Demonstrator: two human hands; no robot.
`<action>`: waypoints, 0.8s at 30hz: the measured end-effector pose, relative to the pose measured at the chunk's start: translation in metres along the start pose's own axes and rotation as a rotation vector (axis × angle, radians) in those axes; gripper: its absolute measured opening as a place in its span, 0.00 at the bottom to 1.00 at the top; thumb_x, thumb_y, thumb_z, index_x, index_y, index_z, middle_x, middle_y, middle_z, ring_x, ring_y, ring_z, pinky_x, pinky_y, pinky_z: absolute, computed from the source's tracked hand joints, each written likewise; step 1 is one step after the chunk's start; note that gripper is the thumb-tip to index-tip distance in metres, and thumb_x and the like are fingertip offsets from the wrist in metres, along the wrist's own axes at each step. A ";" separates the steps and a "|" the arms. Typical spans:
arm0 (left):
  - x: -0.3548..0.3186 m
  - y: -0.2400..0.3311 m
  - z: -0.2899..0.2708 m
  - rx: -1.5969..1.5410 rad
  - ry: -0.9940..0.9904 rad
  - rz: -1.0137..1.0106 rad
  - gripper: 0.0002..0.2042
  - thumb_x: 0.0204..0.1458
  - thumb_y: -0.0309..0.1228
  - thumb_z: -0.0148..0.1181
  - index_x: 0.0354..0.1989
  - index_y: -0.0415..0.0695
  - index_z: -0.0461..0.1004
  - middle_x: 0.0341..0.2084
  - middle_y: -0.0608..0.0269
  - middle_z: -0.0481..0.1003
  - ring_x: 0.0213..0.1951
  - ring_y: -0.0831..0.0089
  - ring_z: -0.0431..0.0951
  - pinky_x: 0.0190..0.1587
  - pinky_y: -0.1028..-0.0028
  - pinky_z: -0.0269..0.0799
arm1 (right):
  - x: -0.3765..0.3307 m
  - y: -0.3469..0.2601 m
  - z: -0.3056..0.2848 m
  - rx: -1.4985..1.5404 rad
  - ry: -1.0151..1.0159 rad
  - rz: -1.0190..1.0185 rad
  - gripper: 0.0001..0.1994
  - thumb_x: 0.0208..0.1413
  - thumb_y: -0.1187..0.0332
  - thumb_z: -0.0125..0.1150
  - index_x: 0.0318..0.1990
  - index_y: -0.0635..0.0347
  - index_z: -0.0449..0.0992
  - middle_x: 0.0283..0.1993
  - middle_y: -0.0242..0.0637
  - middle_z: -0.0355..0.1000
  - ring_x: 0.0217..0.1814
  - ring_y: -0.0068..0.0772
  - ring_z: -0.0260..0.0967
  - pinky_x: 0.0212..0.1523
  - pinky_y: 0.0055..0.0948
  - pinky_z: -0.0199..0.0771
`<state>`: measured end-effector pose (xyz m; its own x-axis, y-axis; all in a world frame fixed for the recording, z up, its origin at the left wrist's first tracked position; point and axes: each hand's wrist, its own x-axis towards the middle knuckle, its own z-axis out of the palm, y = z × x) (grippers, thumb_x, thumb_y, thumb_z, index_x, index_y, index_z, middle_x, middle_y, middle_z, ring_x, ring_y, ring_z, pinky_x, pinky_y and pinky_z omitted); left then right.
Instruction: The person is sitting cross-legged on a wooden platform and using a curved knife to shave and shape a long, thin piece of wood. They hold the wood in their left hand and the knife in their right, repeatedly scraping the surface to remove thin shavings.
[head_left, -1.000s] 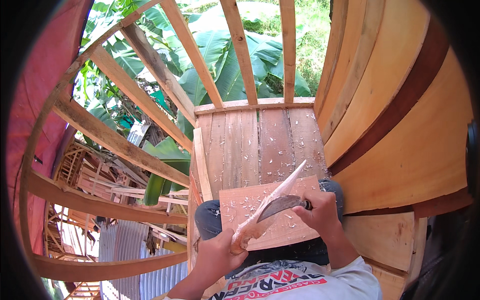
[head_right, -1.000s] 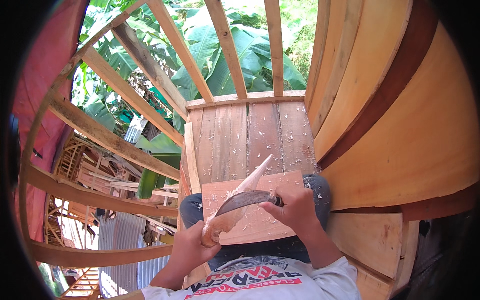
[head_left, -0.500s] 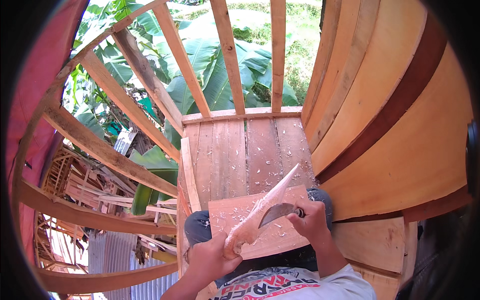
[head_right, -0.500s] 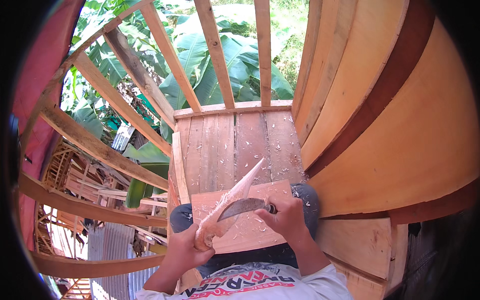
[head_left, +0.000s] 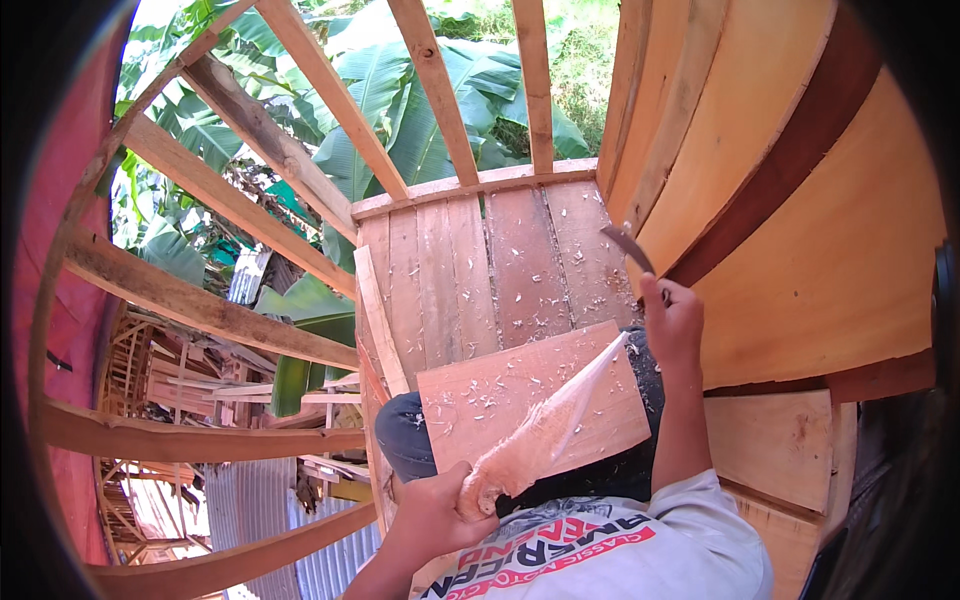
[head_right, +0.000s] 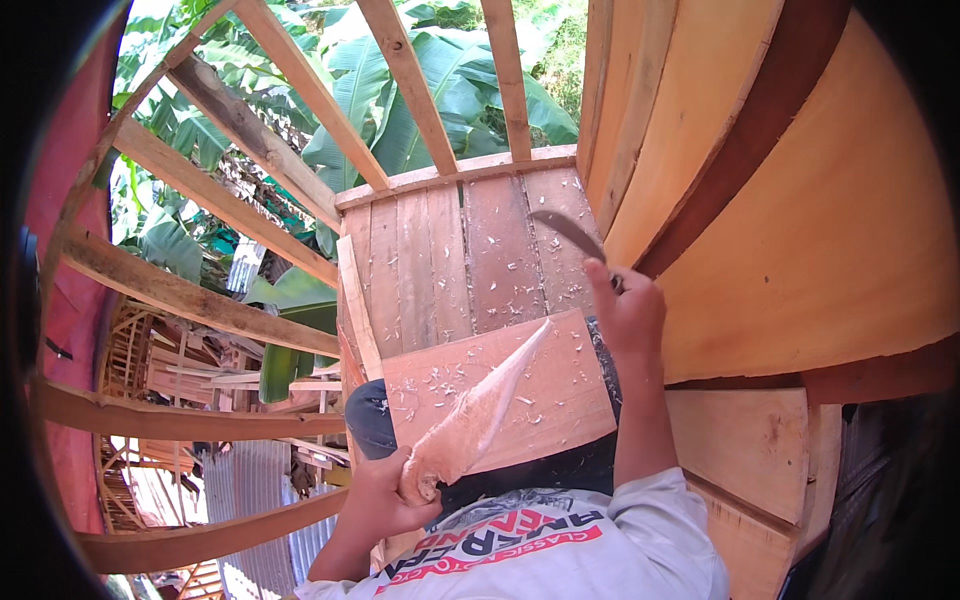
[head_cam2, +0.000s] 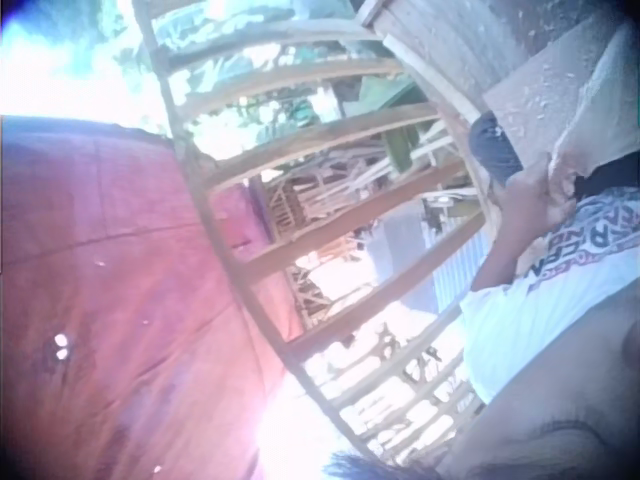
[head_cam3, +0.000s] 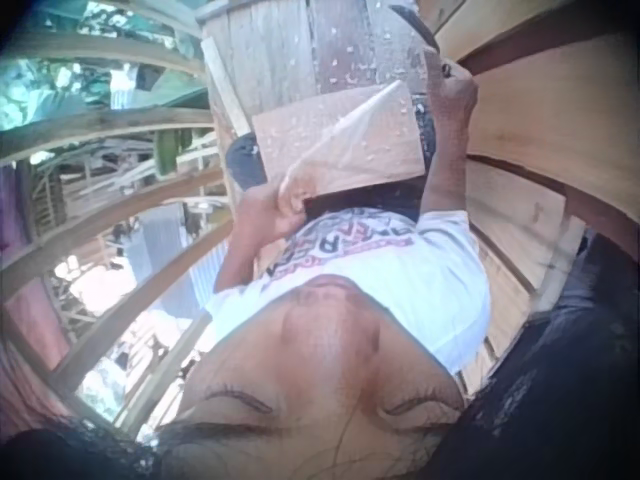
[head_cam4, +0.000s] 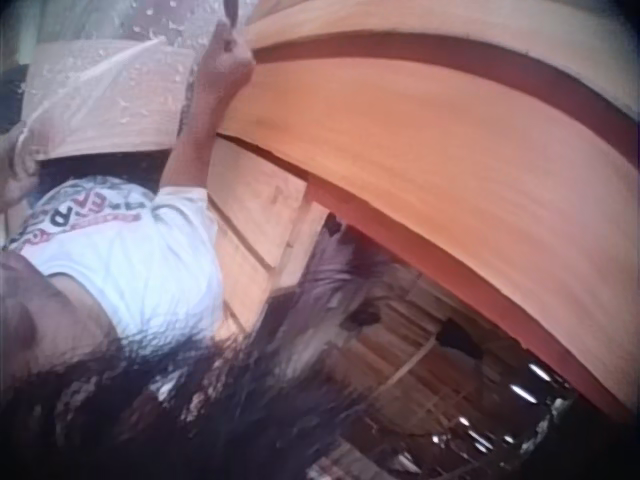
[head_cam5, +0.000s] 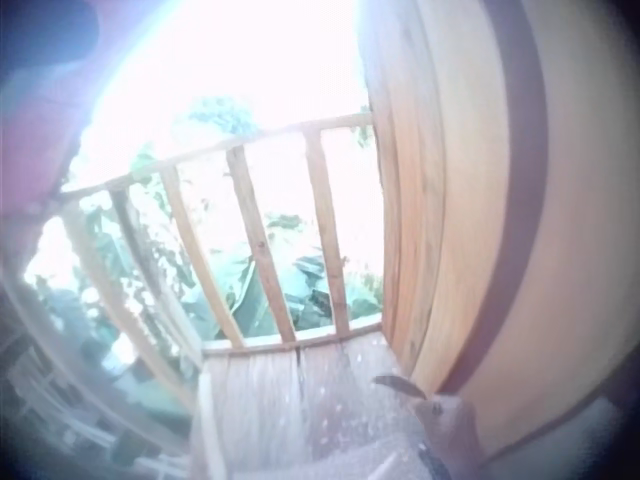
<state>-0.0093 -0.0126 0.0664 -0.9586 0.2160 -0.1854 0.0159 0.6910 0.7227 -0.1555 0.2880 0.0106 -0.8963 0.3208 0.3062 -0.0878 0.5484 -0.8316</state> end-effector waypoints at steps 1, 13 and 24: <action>-0.001 0.002 -0.003 0.017 -0.050 0.014 0.22 0.32 0.33 0.66 0.38 0.38 0.71 0.22 0.50 0.76 0.29 0.52 0.79 0.31 0.66 0.74 | 0.013 0.009 -0.011 0.009 0.044 0.048 0.29 0.52 0.44 0.59 0.16 0.64 0.65 0.11 0.43 0.55 0.14 0.39 0.50 0.17 0.34 0.54; 0.021 -0.002 0.012 -0.203 0.053 -0.031 0.20 0.34 0.29 0.63 0.39 0.35 0.73 0.21 0.53 0.76 0.25 0.65 0.80 0.31 0.73 0.72 | -0.051 -0.025 0.009 -0.063 -0.381 -0.312 0.29 0.43 0.40 0.64 0.14 0.59 0.67 0.12 0.41 0.61 0.17 0.47 0.65 0.18 0.37 0.62; 0.019 0.001 0.016 -0.140 0.066 -0.041 0.21 0.34 0.30 0.64 0.39 0.35 0.72 0.20 0.50 0.75 0.26 0.59 0.80 0.31 0.71 0.73 | -0.012 0.008 0.021 -0.162 -0.128 -0.266 0.36 0.42 0.31 0.57 0.14 0.61 0.64 0.11 0.42 0.58 0.15 0.48 0.62 0.16 0.37 0.58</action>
<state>-0.0226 0.0031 0.0526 -0.9743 0.1409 -0.1755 -0.0586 0.5941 0.8022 -0.1547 0.2719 -0.0094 -0.8996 0.0558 0.4332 -0.2651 0.7185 -0.6430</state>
